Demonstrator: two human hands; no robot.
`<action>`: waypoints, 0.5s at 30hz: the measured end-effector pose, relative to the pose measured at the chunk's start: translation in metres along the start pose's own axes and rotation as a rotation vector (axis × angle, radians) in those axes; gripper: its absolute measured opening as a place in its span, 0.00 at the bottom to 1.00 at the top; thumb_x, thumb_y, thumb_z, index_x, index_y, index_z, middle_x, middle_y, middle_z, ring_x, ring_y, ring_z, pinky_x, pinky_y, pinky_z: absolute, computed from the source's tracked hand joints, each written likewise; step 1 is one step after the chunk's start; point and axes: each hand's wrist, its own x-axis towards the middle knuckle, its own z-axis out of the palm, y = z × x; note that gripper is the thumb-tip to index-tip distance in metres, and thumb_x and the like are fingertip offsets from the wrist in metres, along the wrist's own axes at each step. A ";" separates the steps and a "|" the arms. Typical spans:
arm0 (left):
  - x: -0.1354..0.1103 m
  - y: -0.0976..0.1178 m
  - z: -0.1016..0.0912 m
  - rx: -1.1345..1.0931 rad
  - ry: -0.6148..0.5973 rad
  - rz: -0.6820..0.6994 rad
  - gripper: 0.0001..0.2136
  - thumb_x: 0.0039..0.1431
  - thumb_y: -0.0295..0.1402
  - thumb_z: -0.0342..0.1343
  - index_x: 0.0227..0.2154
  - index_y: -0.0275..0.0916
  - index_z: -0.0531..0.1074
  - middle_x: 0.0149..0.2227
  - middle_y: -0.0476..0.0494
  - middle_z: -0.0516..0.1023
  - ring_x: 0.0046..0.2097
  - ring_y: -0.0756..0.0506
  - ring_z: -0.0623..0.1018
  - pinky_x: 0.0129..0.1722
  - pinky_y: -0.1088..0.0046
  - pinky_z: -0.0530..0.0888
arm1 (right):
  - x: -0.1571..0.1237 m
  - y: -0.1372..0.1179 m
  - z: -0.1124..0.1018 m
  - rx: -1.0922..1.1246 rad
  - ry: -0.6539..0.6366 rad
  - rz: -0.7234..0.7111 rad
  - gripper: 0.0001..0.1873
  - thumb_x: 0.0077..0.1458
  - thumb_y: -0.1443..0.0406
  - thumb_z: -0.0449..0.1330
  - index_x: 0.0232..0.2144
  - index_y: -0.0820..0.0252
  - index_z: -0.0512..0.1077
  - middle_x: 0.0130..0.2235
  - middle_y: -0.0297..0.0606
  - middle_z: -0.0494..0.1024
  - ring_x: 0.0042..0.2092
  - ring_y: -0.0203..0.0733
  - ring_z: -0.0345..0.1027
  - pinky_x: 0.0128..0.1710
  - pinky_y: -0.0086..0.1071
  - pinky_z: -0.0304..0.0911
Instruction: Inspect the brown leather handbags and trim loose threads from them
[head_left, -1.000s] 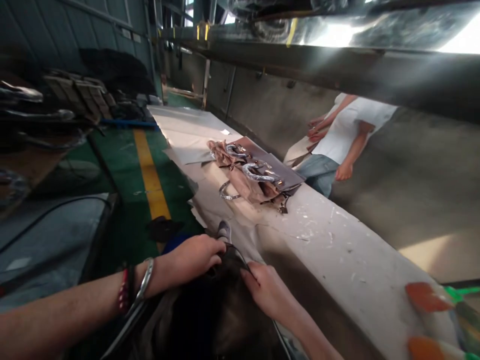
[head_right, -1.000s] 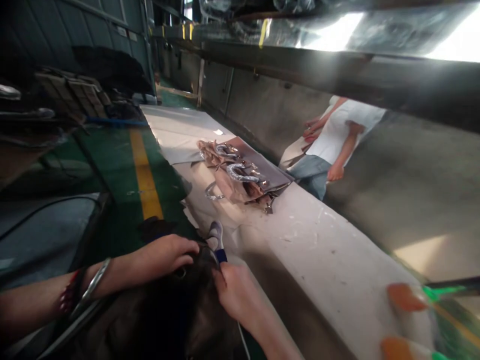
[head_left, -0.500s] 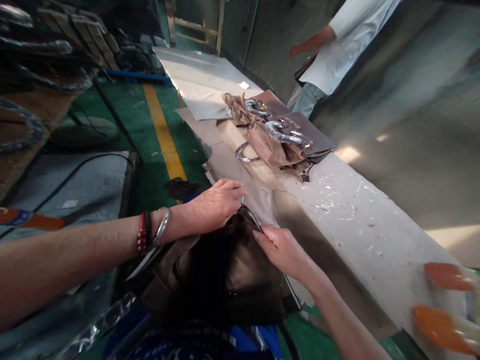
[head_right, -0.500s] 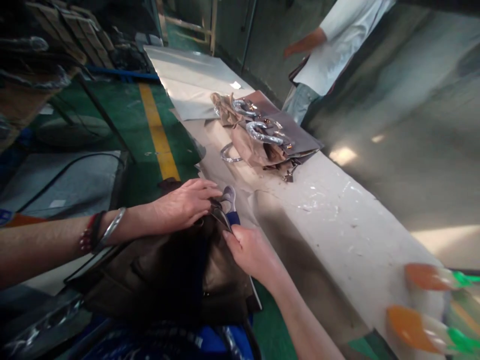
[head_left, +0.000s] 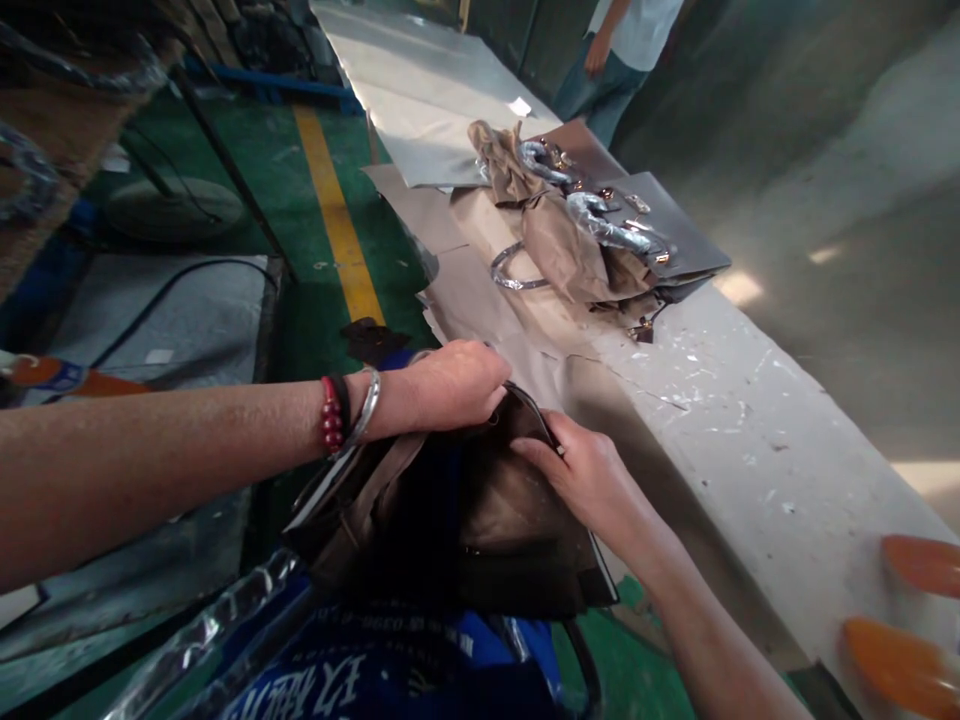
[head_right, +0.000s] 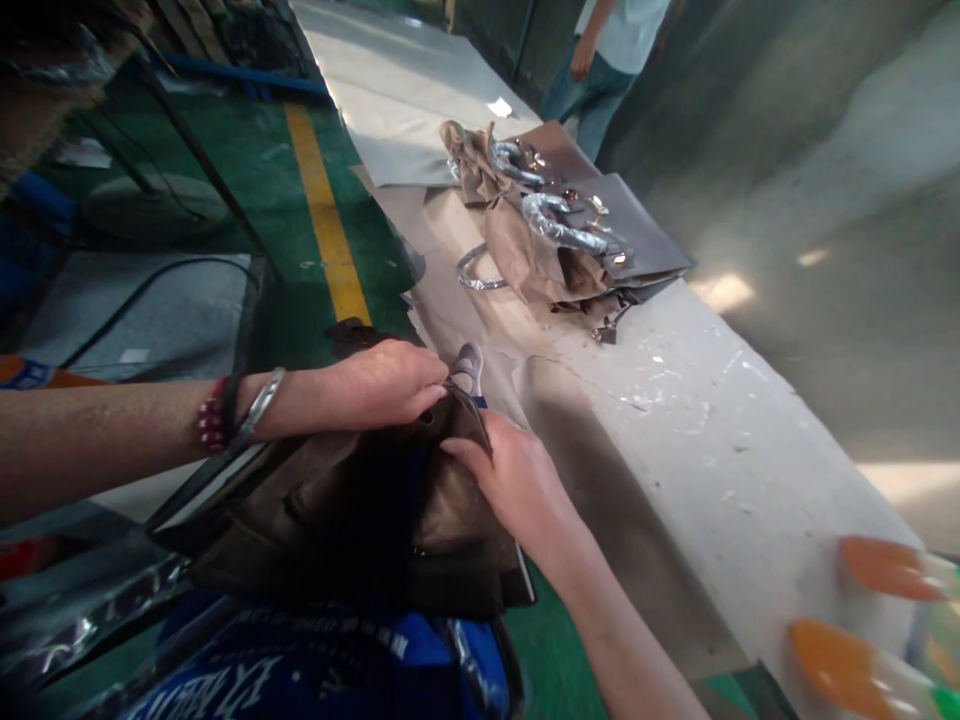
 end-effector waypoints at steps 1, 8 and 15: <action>0.001 0.001 0.000 0.006 0.003 -0.004 0.13 0.56 0.32 0.44 0.29 0.34 0.73 0.32 0.38 0.77 0.34 0.41 0.77 0.35 0.67 0.72 | 0.003 -0.001 -0.001 -0.008 0.003 0.012 0.15 0.57 0.53 0.52 0.32 0.59 0.69 0.25 0.34 0.70 0.27 0.39 0.65 0.27 0.29 0.54; 0.003 0.000 0.004 0.018 0.010 -0.010 0.13 0.56 0.32 0.43 0.30 0.33 0.73 0.31 0.38 0.77 0.34 0.41 0.77 0.35 0.68 0.72 | 0.025 -0.004 -0.003 -0.025 -0.024 0.080 0.18 0.54 0.55 0.53 0.19 0.60 0.68 0.17 0.28 0.57 0.21 0.32 0.54 0.22 0.26 0.46; 0.008 -0.003 0.005 -0.012 -0.060 -0.041 0.15 0.57 0.36 0.45 0.32 0.33 0.74 0.33 0.38 0.77 0.35 0.42 0.77 0.35 0.70 0.72 | 0.026 -0.001 0.003 -0.023 0.013 0.092 0.19 0.55 0.59 0.52 0.16 0.60 0.67 0.16 0.28 0.57 0.20 0.31 0.53 0.22 0.26 0.45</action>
